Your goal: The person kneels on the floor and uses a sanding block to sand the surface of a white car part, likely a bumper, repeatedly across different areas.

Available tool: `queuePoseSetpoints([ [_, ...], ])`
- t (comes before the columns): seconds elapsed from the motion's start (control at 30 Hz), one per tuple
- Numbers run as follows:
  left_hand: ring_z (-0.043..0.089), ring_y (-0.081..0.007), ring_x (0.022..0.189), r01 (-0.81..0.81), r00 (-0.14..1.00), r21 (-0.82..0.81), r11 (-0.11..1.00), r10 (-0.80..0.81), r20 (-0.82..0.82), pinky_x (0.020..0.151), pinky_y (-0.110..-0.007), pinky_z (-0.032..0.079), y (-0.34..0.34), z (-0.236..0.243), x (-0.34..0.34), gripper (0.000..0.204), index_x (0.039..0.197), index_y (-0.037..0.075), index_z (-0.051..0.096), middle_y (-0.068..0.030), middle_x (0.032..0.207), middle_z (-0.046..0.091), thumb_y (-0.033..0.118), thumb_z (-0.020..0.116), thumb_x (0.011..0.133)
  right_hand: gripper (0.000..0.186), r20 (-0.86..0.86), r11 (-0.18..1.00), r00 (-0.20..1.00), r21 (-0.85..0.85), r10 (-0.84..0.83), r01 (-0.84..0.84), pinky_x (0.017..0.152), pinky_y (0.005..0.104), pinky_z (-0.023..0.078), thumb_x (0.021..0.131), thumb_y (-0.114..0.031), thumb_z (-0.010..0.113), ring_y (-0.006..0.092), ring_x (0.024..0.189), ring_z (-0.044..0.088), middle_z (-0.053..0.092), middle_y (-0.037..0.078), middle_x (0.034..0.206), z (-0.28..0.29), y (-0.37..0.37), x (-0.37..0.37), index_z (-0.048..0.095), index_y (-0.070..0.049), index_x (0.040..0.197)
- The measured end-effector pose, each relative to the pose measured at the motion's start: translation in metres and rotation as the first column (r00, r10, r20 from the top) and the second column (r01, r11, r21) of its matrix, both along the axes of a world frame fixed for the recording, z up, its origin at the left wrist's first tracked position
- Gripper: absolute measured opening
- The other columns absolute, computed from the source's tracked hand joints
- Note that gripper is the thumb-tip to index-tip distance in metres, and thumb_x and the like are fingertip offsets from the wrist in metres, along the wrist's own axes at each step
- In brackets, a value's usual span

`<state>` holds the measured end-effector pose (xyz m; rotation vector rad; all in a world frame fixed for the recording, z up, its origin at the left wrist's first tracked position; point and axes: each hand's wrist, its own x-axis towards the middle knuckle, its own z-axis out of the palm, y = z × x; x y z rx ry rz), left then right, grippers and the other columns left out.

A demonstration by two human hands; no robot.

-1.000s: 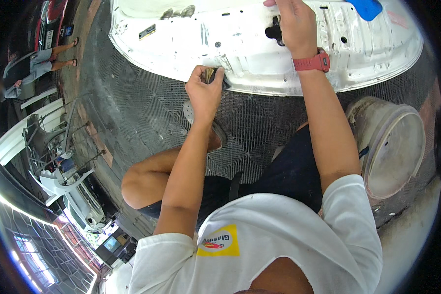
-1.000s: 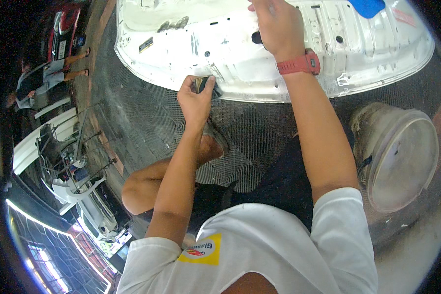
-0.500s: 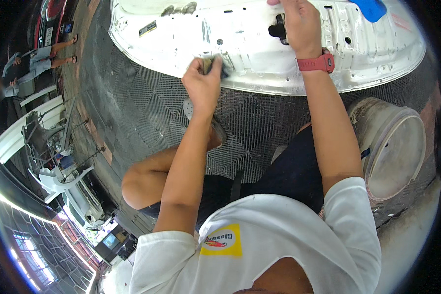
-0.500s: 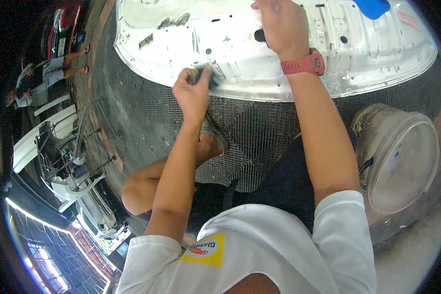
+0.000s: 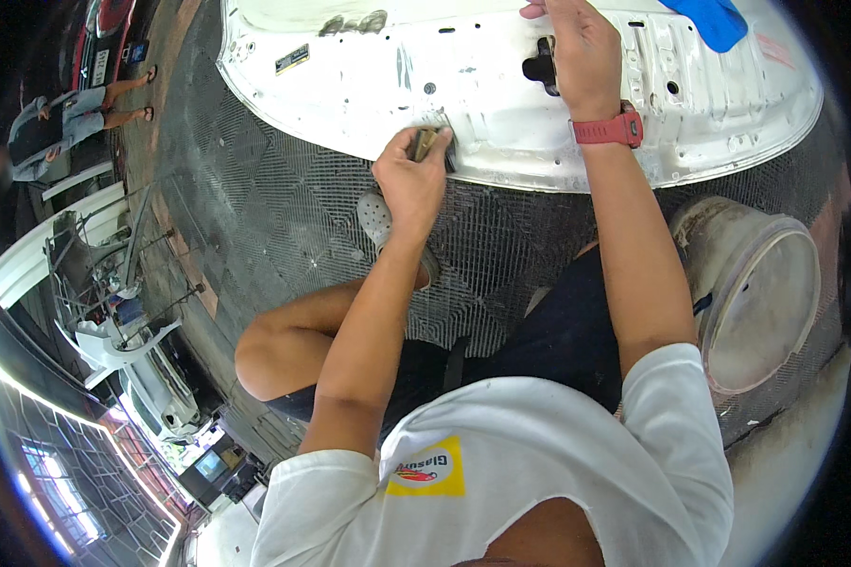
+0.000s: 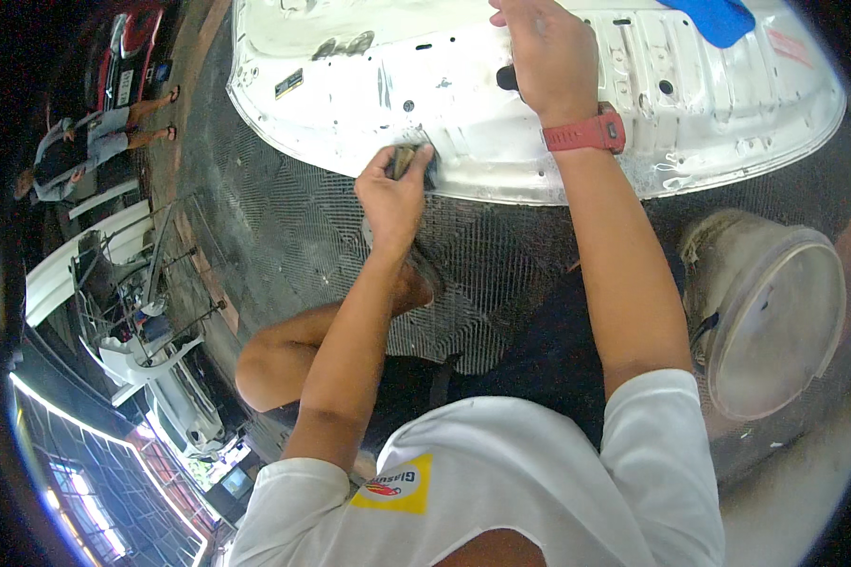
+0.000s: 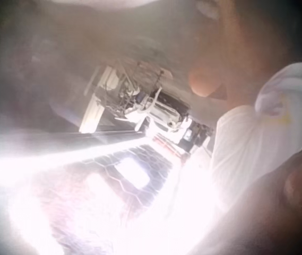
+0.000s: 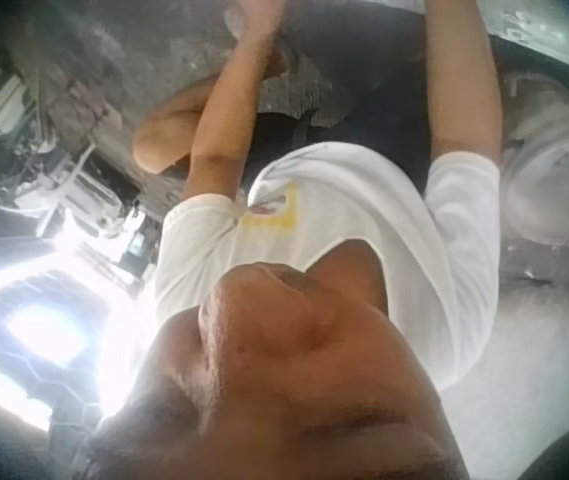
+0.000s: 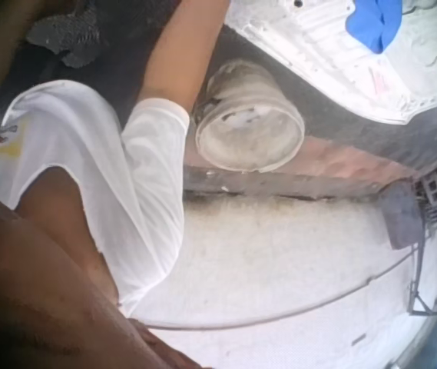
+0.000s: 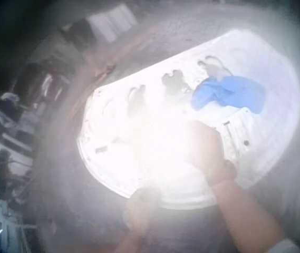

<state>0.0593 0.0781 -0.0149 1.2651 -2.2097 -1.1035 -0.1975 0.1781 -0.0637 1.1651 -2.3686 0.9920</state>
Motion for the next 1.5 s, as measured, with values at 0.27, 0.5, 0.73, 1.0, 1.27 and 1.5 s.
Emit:
queuePoseSetpoints([
  [0.27,0.062,-0.0127,0.070,-0.018,0.999,-0.078,0.997,0.014,-0.050,0.070,-0.034,0.053,-0.001,-0.005,0.004,0.023,0.099,-0.006,0.079,-0.0083,0.079,0.076,0.014,0.088,0.094,0.034,-0.038,0.993,0.999,-0.114,0.015,-0.020,0.102,0.0516,0.055,0.093,-0.012,0.066,0.0416,0.112,0.070,0.075,0.022,0.115,0.003,0.002,0.003,0.074,-0.003,0.125],
  [0.5,0.065,-0.0126,0.077,-0.004,0.999,-0.058,0.998,0.006,0.037,0.077,-0.033,0.055,0.003,0.004,-0.003,0.026,0.100,-0.006,0.079,-0.0077,0.087,0.078,0.017,0.089,0.094,0.028,-0.030,0.990,0.999,-0.141,0.017,-0.021,0.096,0.0521,0.056,0.092,-0.013,0.065,0.0424,0.105,0.071,0.074,0.022,0.110,0.011,0.001,0.003,0.074,-0.005,0.117],
  [0.73,0.062,-0.0132,0.070,-0.046,0.996,-0.110,0.993,0.053,0.069,0.070,-0.033,0.052,-0.039,0.034,-0.030,0.031,0.095,-0.008,0.079,-0.0080,0.078,0.075,0.021,0.090,0.092,0.024,0.146,1.000,0.989,-0.004,-0.023,0.024,0.095,0.0524,0.056,0.090,-0.011,0.068,0.0414,0.104,0.071,0.074,0.020,0.108,0.017,0.002,0.008,0.074,-0.006,0.112],
  [1.0,0.060,-0.0110,0.064,-0.017,0.993,-0.117,0.993,0.031,0.117,0.064,-0.031,0.050,-0.039,0.043,-0.046,0.028,0.088,-0.006,0.078,-0.0061,0.072,0.073,0.019,0.090,0.090,0.030,-0.067,0.998,0.997,-0.053,-0.038,0.035,0.096,0.0529,0.055,0.083,-0.016,0.075,0.0401,0.107,0.070,0.074,0.019,0.107,0.004,0.004,0.004,0.073,-0.005,0.111],
  [1.27,0.058,-0.0113,0.059,0.008,0.991,-0.052,0.999,-0.001,0.131,0.060,-0.032,0.049,-0.044,0.052,-0.042,0.026,0.081,-0.004,0.075,-0.0060,0.067,0.070,0.017,0.088,0.090,0.037,0.055,0.998,0.998,-0.067,0.014,-0.010,0.087,0.0516,0.058,0.075,-0.015,0.080,0.0434,0.095,0.071,0.073,0.020,0.100,0.025,0.006,0.007,0.073,-0.005,0.110],
  [1.5,0.063,-0.0120,0.065,0.048,0.988,-0.059,0.997,-0.039,0.149,0.064,-0.033,0.053,-0.040,0.050,-0.036,0.024,0.090,-0.005,0.079,-0.0066,0.072,0.074,0.017,0.088,0.091,0.039,0.105,1.000,0.995,-0.024,0.001,0.001,0.093,0.0507,0.057,0.078,-0.013,0.080,0.0413,0.102,0.072,0.075,0.019,0.106,0.026,0.004,0.007,0.074,-0.005,0.115],
])
